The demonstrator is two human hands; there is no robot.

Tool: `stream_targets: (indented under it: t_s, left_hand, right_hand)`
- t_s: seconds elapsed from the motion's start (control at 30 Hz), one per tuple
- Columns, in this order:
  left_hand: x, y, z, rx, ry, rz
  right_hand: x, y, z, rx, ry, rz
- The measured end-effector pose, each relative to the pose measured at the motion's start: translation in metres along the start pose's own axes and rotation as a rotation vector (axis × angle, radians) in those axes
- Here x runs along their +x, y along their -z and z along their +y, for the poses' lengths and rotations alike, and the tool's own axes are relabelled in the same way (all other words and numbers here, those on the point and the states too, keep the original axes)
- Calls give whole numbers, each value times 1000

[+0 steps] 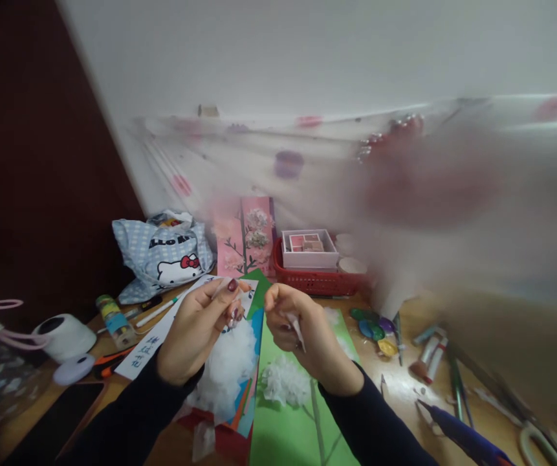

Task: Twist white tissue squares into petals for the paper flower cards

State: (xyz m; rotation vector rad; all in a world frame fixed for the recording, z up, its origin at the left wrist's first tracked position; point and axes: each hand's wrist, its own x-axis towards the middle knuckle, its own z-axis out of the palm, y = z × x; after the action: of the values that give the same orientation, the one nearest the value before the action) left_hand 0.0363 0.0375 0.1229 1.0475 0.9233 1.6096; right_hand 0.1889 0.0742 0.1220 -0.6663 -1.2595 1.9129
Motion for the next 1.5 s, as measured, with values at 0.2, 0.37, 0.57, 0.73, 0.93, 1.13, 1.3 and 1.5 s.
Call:
stream_targets:
  t_s: [0.2,0.37,0.57,0.73,0.93,1.13,1.3,1.5]
  left_hand:
    - [29,28,1,-88,4,168]
    - [23,32,9,-46,95,65]
    - [1,9,4,34,136,-199]
    - [-10,4,10,45,145,-244]
    - [-15,5,9,-1,211,-251]
    - [-20,2,12,-127,217,-198]
    - [-25,-2,16,-119,202,-142]
    - [-29,-4,20,-111,202,-153]
  right_hand:
    - [21,16,18,-137,41,193]
    - [14,13,17,-340,178,163]
    - [-8,-10,5,-413,257,-27]
    - [-17,-15,1,-351,255,-55]
    - [-22,-12,-1,-468,336,-68]
    - [-27,-14,-6,-596,384,58]
    - [-30,-14,-5,-526,370,4]
    - [-33,-18,-7,-498,360,18]
